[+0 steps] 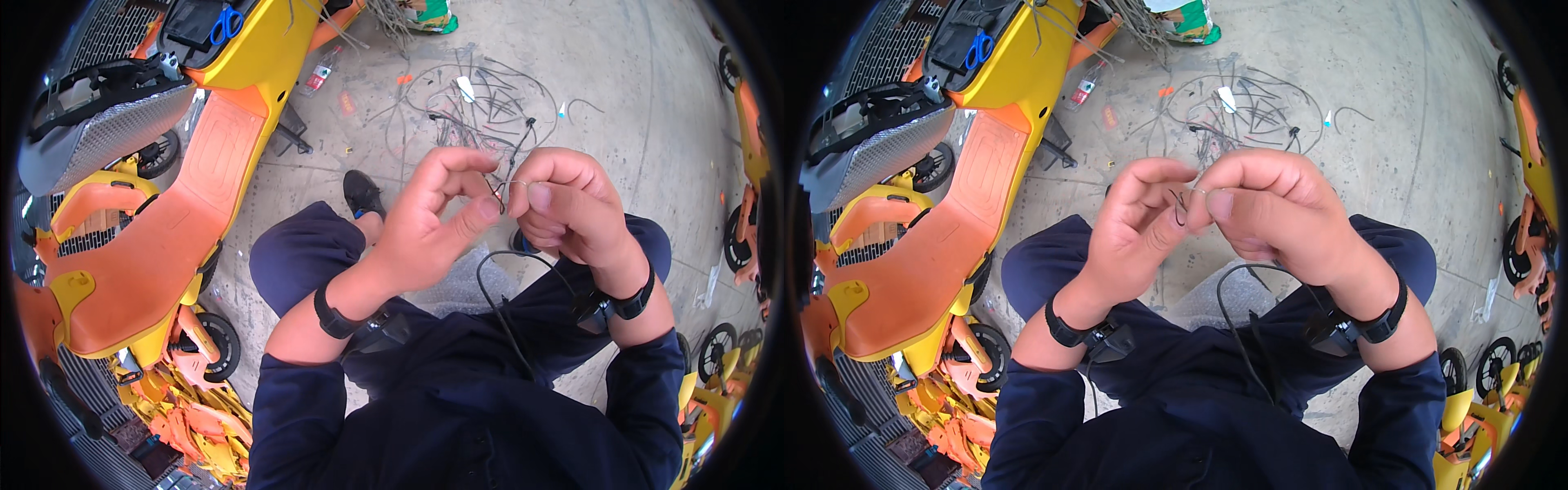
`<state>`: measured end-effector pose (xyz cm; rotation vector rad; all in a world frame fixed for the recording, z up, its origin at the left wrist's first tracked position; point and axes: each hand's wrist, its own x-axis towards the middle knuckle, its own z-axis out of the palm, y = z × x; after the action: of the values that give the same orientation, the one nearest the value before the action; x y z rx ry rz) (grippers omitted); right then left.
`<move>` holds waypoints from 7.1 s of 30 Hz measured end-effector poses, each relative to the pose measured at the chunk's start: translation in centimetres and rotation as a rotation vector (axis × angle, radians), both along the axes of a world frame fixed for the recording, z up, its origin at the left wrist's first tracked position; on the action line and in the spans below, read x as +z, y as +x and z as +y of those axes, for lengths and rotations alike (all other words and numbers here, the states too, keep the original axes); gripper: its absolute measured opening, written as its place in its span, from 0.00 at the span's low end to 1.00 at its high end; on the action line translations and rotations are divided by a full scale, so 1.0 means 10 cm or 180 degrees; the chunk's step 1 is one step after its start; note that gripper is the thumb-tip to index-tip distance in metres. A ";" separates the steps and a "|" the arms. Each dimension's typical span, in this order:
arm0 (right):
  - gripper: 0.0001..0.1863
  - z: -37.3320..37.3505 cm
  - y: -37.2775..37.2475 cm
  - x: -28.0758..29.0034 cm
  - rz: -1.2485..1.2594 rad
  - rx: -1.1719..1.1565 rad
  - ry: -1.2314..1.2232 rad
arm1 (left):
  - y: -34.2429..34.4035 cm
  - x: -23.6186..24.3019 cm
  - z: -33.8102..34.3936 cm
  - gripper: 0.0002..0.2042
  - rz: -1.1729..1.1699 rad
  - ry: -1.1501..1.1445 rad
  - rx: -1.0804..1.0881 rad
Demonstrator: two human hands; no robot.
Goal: The person twists together a pair of thin wires from a harness by hand.
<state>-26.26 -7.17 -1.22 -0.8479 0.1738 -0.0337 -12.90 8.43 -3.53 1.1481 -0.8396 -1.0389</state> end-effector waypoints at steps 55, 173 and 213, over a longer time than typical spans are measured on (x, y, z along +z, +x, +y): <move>0.03 0.20 0.09 -0.17 0.0224 -0.0586 -0.1566 | 0.18 0.08 -0.02 0.08 -0.3683 -0.0133 0.0374; 0.05 0.05 0.04 -0.02 0.0202 -0.0447 -0.2692 | 0.24 0.23 0.01 0.13 -0.3384 -0.0290 0.0491; 0.07 0.19 0.10 -0.13 -0.0886 -0.1126 -0.3753 | 0.06 0.09 -0.06 0.12 -0.3625 -0.0912 0.1263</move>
<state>-25.28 -5.24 -2.51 -1.9607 0.0213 -0.6323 -12.27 7.84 -2.59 1.5527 -1.4837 0.1608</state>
